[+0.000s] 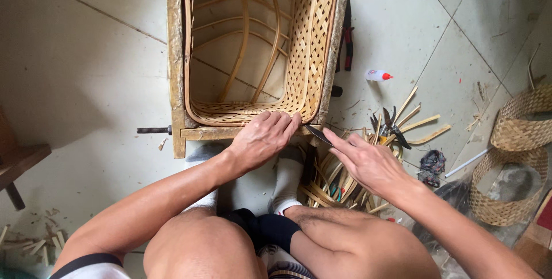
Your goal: The person sits on the floor assembling a woven bamboo basket held in a wooden frame. They hammer the rim strips, apply glue from a squeeze bottle along the edge, bend and fit a long bamboo strip around the rim, and use pliers and a knife to trim and secure the strips.
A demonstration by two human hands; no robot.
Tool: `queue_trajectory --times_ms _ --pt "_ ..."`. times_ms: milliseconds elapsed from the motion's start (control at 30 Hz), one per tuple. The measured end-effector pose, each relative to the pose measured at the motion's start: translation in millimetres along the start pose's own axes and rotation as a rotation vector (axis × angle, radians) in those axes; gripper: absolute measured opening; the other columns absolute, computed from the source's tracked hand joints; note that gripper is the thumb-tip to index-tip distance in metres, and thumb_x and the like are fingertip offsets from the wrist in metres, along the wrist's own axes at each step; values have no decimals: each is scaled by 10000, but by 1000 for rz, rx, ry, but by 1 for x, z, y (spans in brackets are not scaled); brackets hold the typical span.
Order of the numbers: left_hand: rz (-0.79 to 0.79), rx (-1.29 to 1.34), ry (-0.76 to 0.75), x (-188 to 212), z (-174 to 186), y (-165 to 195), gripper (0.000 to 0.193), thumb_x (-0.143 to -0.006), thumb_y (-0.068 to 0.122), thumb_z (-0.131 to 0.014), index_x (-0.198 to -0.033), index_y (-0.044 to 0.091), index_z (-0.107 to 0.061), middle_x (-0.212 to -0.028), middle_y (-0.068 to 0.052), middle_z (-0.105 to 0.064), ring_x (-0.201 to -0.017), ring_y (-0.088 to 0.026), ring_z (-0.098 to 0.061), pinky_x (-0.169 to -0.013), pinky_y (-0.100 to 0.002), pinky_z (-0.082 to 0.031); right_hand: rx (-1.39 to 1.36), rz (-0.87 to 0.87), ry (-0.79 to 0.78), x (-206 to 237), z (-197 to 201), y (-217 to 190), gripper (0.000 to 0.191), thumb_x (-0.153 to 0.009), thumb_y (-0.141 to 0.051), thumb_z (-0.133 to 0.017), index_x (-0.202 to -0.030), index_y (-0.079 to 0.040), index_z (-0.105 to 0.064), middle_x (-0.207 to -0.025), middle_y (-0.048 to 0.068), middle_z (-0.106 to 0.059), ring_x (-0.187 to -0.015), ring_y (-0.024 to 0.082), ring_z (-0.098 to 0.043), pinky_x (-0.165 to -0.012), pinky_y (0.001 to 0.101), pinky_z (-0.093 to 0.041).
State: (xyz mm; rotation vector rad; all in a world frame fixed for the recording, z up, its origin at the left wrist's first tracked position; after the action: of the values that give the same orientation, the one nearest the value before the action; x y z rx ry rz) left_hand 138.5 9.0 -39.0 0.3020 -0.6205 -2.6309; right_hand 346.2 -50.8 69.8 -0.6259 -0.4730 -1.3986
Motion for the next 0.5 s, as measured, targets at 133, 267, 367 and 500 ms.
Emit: queue_trajectory --times_ms 133,267,367,500 --pt "11 58 399 20 40 -18 633 -817 93 -563 -1443 21 -502 -1438 -189 -597 -1353 -311 -560 -1160 -493 -369 -107 39 125 6 49 -16 556 -929 -237 -666 -1466 -213 -525 -795 138 -575 -647 341 -610 -595 463 -522" --pt "472 287 676 103 74 -74 460 -1016 19 -605 -1465 63 -515 -1474 -193 -576 -1450 -342 -508 -1274 -486 -323 -205 11 27 -15 66 -51 603 -867 -284 -705 -1452 -229 -570 -748 135 -596 -620 325 -617 -592 451 -521" --pt "840 729 787 144 55 -96 455 -1083 106 -578 -1524 43 -484 -1502 -158 -577 -1431 -252 -524 -1221 -422 -393 -333 136 -59 -42 56 -91 558 -875 -279 -715 -1411 -181 -597 -718 136 -599 -618 315 -618 -614 442 -516" --pt "1065 1268 638 149 7 -93 612 -1059 224 -545 -1635 88 -391 -1436 -230 -512 -1235 -234 -510 -1084 -372 -458 -437 195 -150 -72 39 -135 522 -913 -254 -701 -1411 -142 -593 -780 172 -629 -693 340 -638 -677 436 -527"
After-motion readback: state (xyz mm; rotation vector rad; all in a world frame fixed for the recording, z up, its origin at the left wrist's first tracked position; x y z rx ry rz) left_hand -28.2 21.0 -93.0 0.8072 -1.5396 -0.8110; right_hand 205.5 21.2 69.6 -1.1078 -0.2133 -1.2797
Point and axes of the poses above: each hand's wrist, its own x-axis away from the middle knuckle, its own z-axis out of the back of the hand, y = z × x, the point moved 3 cm from there along -x, towards the middle knuckle
